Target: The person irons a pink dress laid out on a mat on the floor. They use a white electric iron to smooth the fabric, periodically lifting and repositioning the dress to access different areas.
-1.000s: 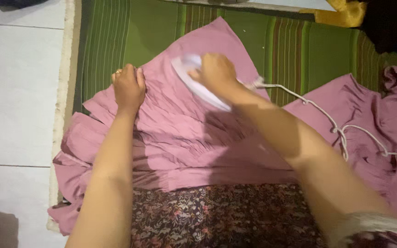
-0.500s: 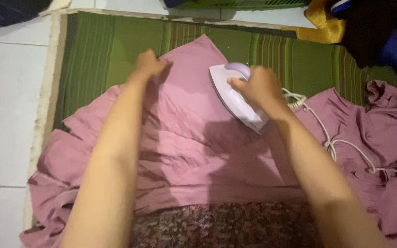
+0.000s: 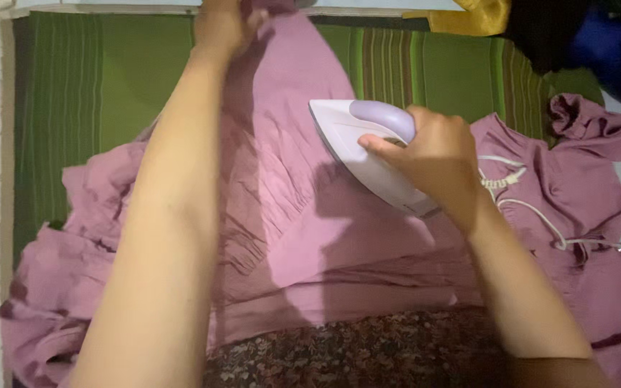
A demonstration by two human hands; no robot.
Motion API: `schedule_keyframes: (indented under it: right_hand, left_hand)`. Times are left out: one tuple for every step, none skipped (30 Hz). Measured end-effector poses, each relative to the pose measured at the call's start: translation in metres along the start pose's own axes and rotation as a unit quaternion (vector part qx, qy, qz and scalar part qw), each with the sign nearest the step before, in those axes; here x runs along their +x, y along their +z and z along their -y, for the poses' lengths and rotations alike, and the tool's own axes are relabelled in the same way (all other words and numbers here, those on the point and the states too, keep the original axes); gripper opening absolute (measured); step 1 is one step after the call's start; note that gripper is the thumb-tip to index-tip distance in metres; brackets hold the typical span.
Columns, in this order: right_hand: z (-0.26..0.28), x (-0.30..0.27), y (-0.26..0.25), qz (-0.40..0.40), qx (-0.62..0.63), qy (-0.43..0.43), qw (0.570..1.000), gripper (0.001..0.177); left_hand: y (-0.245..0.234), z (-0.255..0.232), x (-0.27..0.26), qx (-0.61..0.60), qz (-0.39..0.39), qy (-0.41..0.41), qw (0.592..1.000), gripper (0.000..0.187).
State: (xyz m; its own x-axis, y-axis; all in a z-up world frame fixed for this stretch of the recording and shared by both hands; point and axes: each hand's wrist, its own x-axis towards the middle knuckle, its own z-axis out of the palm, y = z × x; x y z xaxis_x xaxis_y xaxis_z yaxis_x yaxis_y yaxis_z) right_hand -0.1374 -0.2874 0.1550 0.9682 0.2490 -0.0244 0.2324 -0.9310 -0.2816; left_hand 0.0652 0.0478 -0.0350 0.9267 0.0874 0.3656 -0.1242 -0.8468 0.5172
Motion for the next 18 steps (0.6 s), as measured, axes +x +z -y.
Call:
schedule_keyframes:
  right_hand:
    - [0.004, -0.002, 0.002, 0.011, 0.009, 0.012, 1.000, 0.061]
    - [0.009, -0.003, 0.004, 0.022, 0.019, 0.023, 0.999, 0.060]
    - [0.014, -0.001, 0.007, 0.040, -0.002, 0.025, 0.999, 0.061]
    - [0.019, 0.001, 0.011, 0.058, -0.025, 0.027, 0.998, 0.062]
    - [0.023, 0.002, 0.015, 0.076, -0.048, 0.029, 0.996, 0.064]
    - [0.027, 0.004, 0.018, 0.059, -0.044, -0.002, 0.997, 0.063]
    - [0.032, 0.005, 0.022, 0.041, -0.040, -0.032, 0.998, 0.063]
    - [0.038, 0.008, 0.025, 0.024, -0.036, -0.063, 0.997, 0.063]
    - [0.047, 0.015, 0.032, 0.034, -0.032, -0.067, 0.997, 0.062]
    - [0.058, 0.023, 0.041, 0.046, -0.031, -0.069, 0.996, 0.061]
    - [0.070, 0.029, 0.049, 0.058, -0.029, -0.072, 0.995, 0.061]
    - [0.080, 0.033, 0.055, 0.064, -0.035, -0.089, 0.993, 0.059]
    - [0.090, 0.036, 0.060, 0.070, -0.041, -0.106, 0.991, 0.058]
    - [0.100, 0.039, 0.064, 0.075, -0.048, -0.124, 0.988, 0.057]
    - [0.108, 0.039, 0.068, 0.077, -0.061, -0.142, 0.985, 0.056]
    - [0.114, 0.035, 0.073, 0.080, -0.074, -0.160, 0.981, 0.055]
    - [0.120, 0.032, 0.079, 0.082, -0.087, -0.178, 0.977, 0.054]
    - [0.127, 0.033, 0.086, 0.108, -0.096, -0.163, 0.976, 0.055]
  left_hand:
    - [-0.009, 0.006, -0.014, 0.007, -0.023, 0.038, 0.999, 0.060]
    - [-0.022, 0.015, -0.027, 0.052, 0.033, -0.028, 0.998, 0.073]
    - [-0.039, 0.027, -0.039, 0.097, 0.086, -0.095, 0.987, 0.086]
    - [-0.059, 0.040, -0.053, 0.103, 0.135, -0.123, 0.978, 0.083]
    - [-0.079, 0.052, -0.068, 0.110, 0.183, -0.151, 0.965, 0.085]
    - [-0.097, 0.064, -0.082, 0.084, 0.240, -0.193, 0.948, 0.080]
    - [-0.114, 0.074, -0.094, 0.056, 0.296, -0.233, 0.925, 0.076]
    - [-0.126, 0.082, -0.106, 0.054, 0.321, -0.228, 0.918, 0.076]
    - [-0.135, 0.090, -0.118, 0.050, 0.346, -0.223, 0.910, 0.078]
    - [-0.139, 0.097, -0.130, 0.045, 0.371, -0.218, 0.902, 0.081]
    - [-0.141, 0.103, -0.140, 0.046, 0.382, -0.188, 0.904, 0.076]
    - [-0.142, 0.109, -0.148, 0.047, 0.391, -0.159, 0.906, 0.072]
    - [-0.144, 0.116, -0.153, 0.048, 0.400, -0.129, 0.906, 0.068]
    - [-0.142, 0.122, -0.157, 0.060, 0.344, -0.147, 0.925, 0.057]
    - [-0.138, 0.124, -0.161, 0.072, 0.287, -0.166, 0.941, 0.047]
    - [-0.138, 0.128, -0.165, 0.082, 0.229, -0.184, 0.952, 0.038]
    - [-0.144, 0.132, -0.168, 0.080, 0.201, -0.222, 0.951, 0.035]
    - [-0.150, 0.133, -0.171, 0.078, 0.171, -0.257, 0.948, 0.033]
